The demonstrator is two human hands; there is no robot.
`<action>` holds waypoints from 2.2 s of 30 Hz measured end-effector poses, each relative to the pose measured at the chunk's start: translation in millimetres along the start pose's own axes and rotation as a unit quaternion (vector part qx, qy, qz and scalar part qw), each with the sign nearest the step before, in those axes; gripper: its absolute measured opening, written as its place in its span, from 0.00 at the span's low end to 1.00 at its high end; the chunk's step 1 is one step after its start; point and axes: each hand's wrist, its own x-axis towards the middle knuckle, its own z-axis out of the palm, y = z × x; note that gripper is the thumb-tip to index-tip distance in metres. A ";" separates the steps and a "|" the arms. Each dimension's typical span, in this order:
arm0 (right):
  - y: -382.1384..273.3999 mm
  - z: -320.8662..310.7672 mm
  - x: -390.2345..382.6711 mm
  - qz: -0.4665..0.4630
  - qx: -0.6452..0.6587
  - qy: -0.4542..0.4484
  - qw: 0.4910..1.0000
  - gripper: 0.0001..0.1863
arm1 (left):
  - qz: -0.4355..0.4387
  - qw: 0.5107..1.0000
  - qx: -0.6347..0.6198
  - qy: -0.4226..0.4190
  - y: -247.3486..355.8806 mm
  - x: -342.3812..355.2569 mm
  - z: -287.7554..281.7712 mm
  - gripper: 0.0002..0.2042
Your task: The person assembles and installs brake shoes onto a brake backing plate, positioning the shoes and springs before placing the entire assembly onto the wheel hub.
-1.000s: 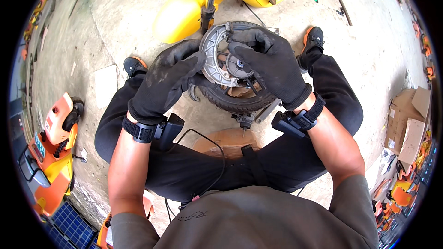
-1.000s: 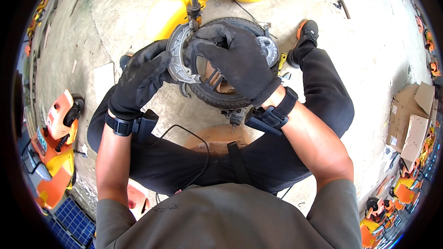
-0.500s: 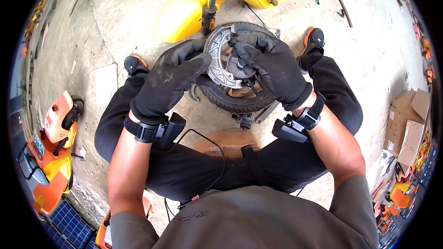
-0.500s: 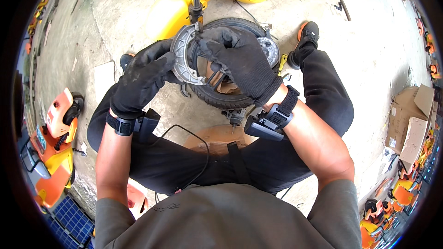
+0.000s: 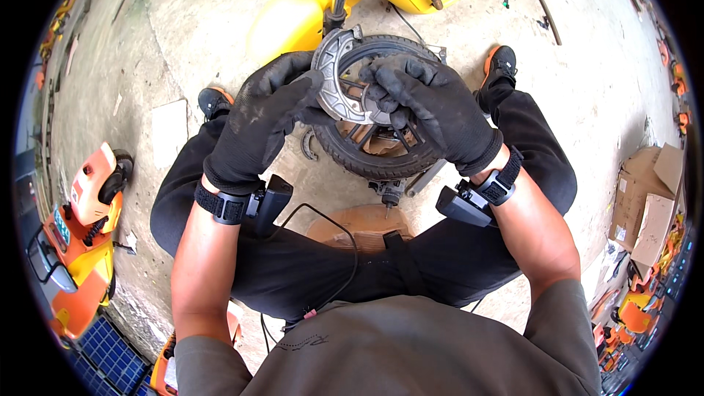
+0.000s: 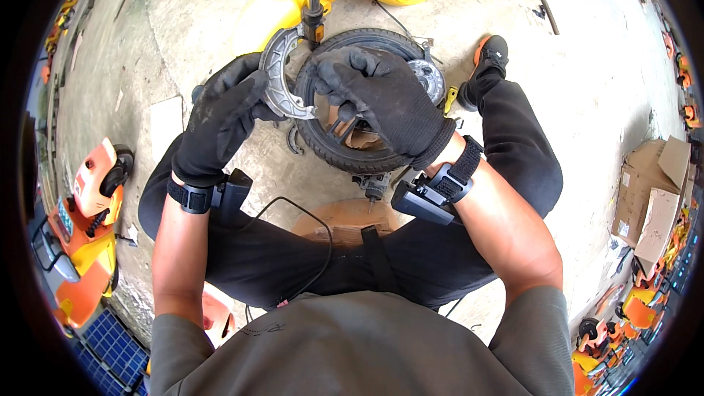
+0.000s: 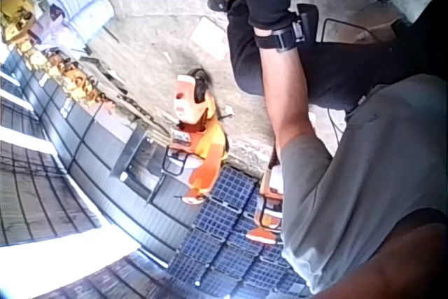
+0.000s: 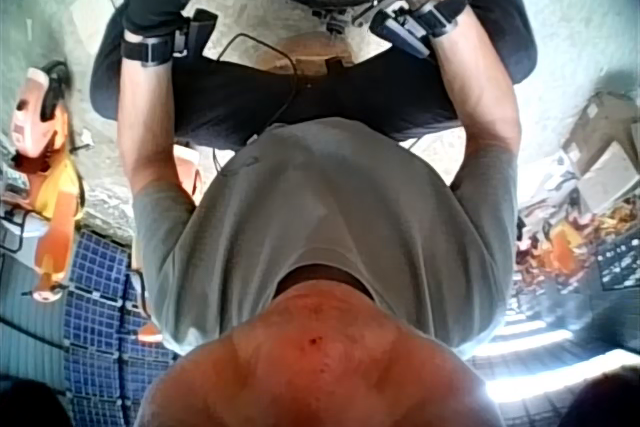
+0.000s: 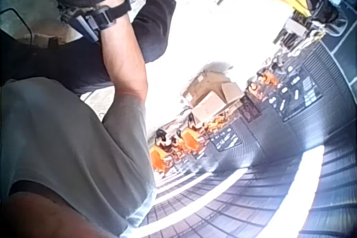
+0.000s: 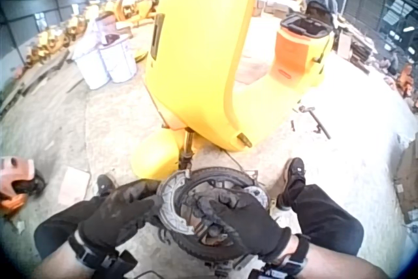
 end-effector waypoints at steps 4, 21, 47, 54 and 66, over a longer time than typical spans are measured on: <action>-10.4 0.4 -1.7 -0.069 -0.154 -0.031 0.985 0.15 | 0.015 0.999 0.032 0.008 3.7 -1.3 -0.1 0.23; -26.6 2.6 -3.6 -0.210 -0.376 -0.057 0.901 0.14 | 0.076 0.995 0.051 0.028 4.0 -3.0 7.5 0.21; -11.8 -2.1 2.4 -0.143 -0.080 0.046 0.985 0.14 | 0.018 0.998 0.057 0.002 3.4 -3.1 7.2 0.19; -10.9 1.1 1.3 -0.135 -0.068 0.057 0.987 0.11 | -0.003 0.999 0.035 0.005 0.4 -2.5 7.9 0.18; -5.1 4.2 1.0 -0.132 -0.070 0.094 0.984 0.10 | -0.014 1.000 0.024 0.005 -1.6 -2.8 10.0 0.20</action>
